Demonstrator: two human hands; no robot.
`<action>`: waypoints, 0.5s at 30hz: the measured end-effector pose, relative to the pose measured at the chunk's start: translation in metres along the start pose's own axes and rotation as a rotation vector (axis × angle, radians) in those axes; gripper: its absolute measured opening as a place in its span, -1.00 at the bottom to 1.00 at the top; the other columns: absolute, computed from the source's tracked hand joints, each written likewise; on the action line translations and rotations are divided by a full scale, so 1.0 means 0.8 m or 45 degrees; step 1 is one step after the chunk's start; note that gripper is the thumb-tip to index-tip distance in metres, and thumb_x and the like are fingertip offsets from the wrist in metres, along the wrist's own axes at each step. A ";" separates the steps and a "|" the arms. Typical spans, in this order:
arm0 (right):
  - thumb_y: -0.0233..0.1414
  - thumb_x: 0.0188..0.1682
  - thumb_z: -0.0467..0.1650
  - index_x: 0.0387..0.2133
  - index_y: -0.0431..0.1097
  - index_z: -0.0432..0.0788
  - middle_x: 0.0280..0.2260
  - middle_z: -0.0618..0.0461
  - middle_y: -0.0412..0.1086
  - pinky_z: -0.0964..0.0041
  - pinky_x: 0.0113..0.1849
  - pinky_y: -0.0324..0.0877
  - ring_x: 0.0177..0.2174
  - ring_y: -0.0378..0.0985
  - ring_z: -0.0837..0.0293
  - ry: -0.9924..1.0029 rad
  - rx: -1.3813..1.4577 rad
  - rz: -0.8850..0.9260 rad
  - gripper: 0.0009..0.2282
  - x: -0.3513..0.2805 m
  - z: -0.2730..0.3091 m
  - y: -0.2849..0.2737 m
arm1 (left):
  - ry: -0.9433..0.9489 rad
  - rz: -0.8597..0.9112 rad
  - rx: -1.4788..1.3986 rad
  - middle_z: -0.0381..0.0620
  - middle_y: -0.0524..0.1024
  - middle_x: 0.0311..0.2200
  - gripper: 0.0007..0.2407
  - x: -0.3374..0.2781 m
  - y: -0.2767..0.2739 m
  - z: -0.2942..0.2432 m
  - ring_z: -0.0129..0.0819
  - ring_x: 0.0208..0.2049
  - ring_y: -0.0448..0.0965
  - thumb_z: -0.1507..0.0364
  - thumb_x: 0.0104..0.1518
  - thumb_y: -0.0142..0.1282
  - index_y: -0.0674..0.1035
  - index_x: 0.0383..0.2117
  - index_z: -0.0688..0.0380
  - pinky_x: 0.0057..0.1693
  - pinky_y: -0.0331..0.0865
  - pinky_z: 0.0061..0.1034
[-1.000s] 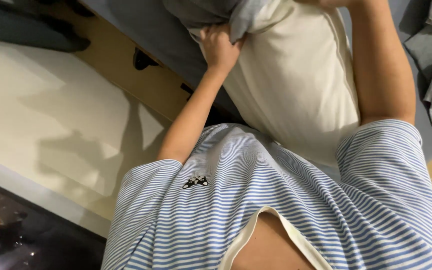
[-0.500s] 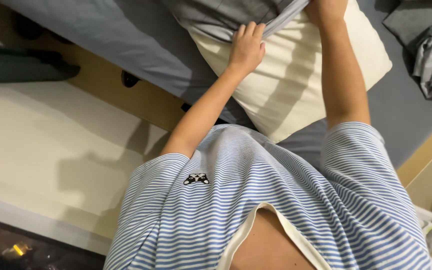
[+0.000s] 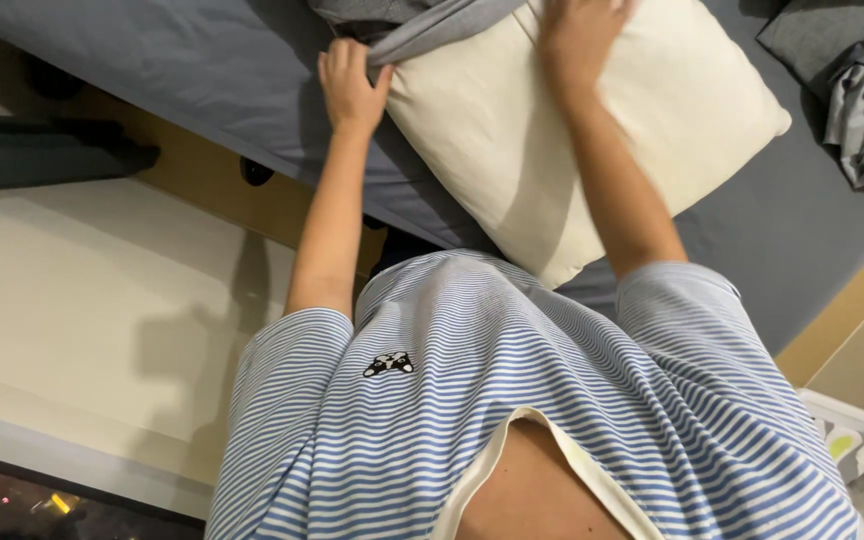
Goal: The person inserts a white pillow into a gray patterned pillowcase on a bed. They align the corners, push the pillow inside, and smooth the fabric to fit the case properly.
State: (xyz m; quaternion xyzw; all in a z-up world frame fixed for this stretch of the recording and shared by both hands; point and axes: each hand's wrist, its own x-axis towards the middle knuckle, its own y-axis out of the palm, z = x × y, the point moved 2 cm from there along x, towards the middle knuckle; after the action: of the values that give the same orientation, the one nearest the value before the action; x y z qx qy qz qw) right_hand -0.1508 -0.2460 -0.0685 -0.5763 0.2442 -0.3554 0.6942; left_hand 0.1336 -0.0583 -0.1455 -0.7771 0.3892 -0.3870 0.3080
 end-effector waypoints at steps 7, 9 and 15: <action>0.23 -0.27 0.13 0.45 -0.24 -0.05 0.42 -0.29 -0.48 -0.67 0.22 -0.47 0.37 -0.48 -0.41 0.229 0.003 0.581 0.10 -0.084 0.184 -0.023 | 0.098 -0.083 -0.108 0.09 0.43 -0.21 -0.75 0.002 0.008 -0.015 0.11 -0.06 0.42 0.37 0.08 0.33 0.48 -0.27 0.20 0.24 0.21 0.06; 0.25 -0.32 -0.06 0.32 0.02 -0.19 0.31 -0.42 -0.18 -0.73 0.05 -0.27 0.23 -0.24 -0.54 0.070 -0.127 0.314 -0.07 -0.106 0.171 0.046 | 0.008 0.106 -0.316 0.13 0.47 -0.25 -0.77 0.001 0.015 -0.005 0.18 -0.12 0.44 0.40 0.17 0.30 0.45 -0.30 0.24 0.03 0.34 -0.08; 0.06 0.05 -0.47 -0.11 0.35 -0.14 -0.20 -0.12 0.40 -0.12 -0.10 0.31 -0.18 0.47 -0.15 -0.278 0.018 0.048 -0.84 -0.077 0.130 0.089 | 0.117 0.015 -0.305 0.06 0.49 -0.36 -0.79 0.013 -0.015 -0.043 0.16 -0.25 0.50 0.39 0.21 0.28 0.45 -0.31 0.22 -0.12 0.32 -0.06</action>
State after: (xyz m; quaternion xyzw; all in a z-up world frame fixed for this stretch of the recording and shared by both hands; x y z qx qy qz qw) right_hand -0.0966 -0.1268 -0.1197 -0.6021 0.1752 -0.2791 0.7272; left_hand 0.1128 -0.0672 -0.1147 -0.7876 0.4508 -0.3710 0.1970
